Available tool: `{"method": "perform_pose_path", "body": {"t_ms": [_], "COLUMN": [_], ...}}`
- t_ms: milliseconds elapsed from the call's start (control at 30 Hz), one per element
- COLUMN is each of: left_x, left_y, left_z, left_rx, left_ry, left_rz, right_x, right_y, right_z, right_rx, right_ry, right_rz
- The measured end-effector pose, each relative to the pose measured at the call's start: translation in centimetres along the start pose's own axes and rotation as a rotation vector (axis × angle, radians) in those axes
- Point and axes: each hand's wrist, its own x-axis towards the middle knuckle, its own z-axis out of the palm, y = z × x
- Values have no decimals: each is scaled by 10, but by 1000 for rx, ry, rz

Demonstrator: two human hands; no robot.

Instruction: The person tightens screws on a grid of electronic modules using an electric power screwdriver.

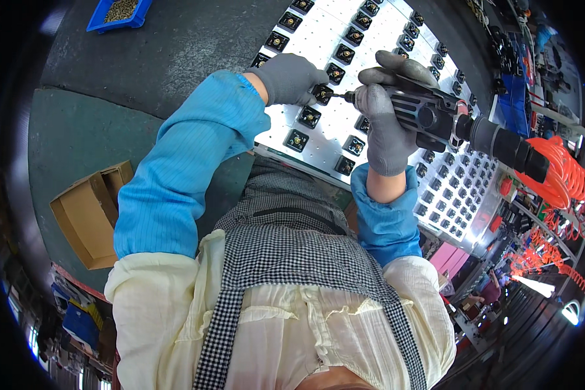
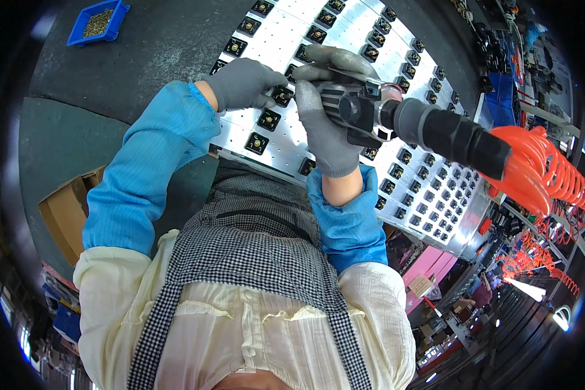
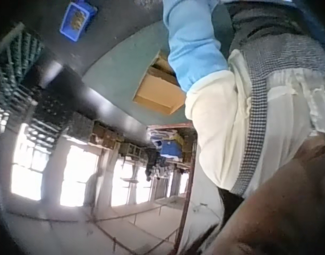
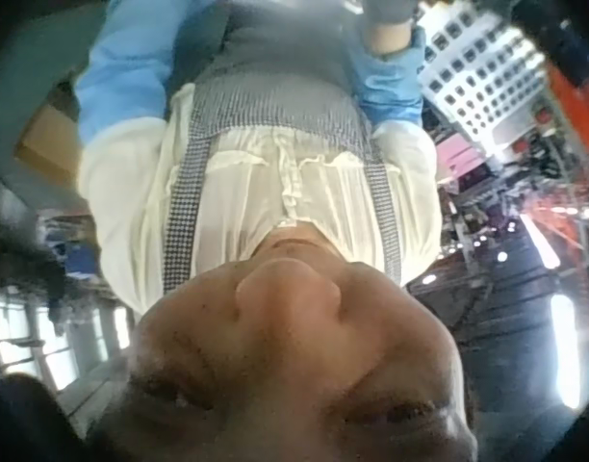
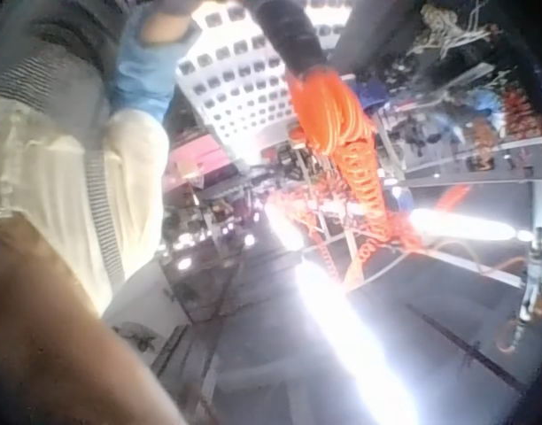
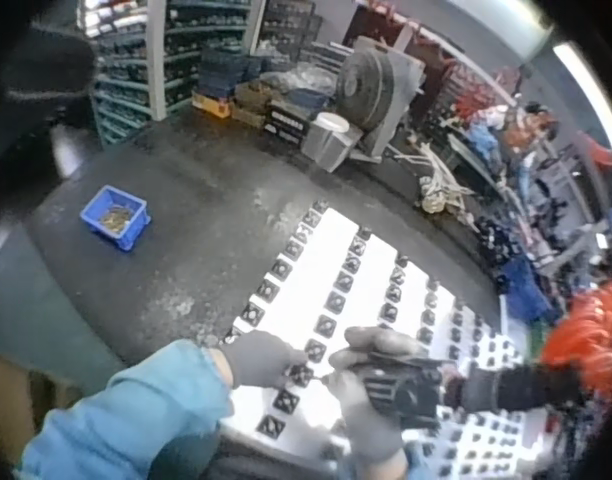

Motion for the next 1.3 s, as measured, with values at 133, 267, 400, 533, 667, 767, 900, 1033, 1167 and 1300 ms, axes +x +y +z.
{"method": "perform_pose_path", "body": {"t_ms": [133,267,400,533,667,767,900,1033,1167,1300], "left_x": [2,2,1,1,0,0,1,2,3,-1], "left_y": [-2,-3,0,4,8,4,-2,-2,-2,3], "left_z": [-2,-3,-4,-8,-11,-8,1,2,2,-1], "left_rx": [-16,-51,-47,-4,2,1,-23,-11,3,18], "left_ry": [-19,-55,-38,-73,-81,-92,-1,-3,3,-12], "left_rz": [30,31,24,-14,-38,-44,18,28,43,-7], "right_x": [-1,0,-1,2,2,1,-1,-2,1,0], "right_y": [-3,0,1,3,5,6,9,7,0,1], "right_z": [3,7,3,4,4,4,3,3,6,7], "right_rx": [3,-60,-22,15,79,65,41,48,48,34], "right_ry": [29,39,55,82,98,95,89,99,106,102], "right_rz": [105,77,143,126,135,127,113,131,148,156]}}
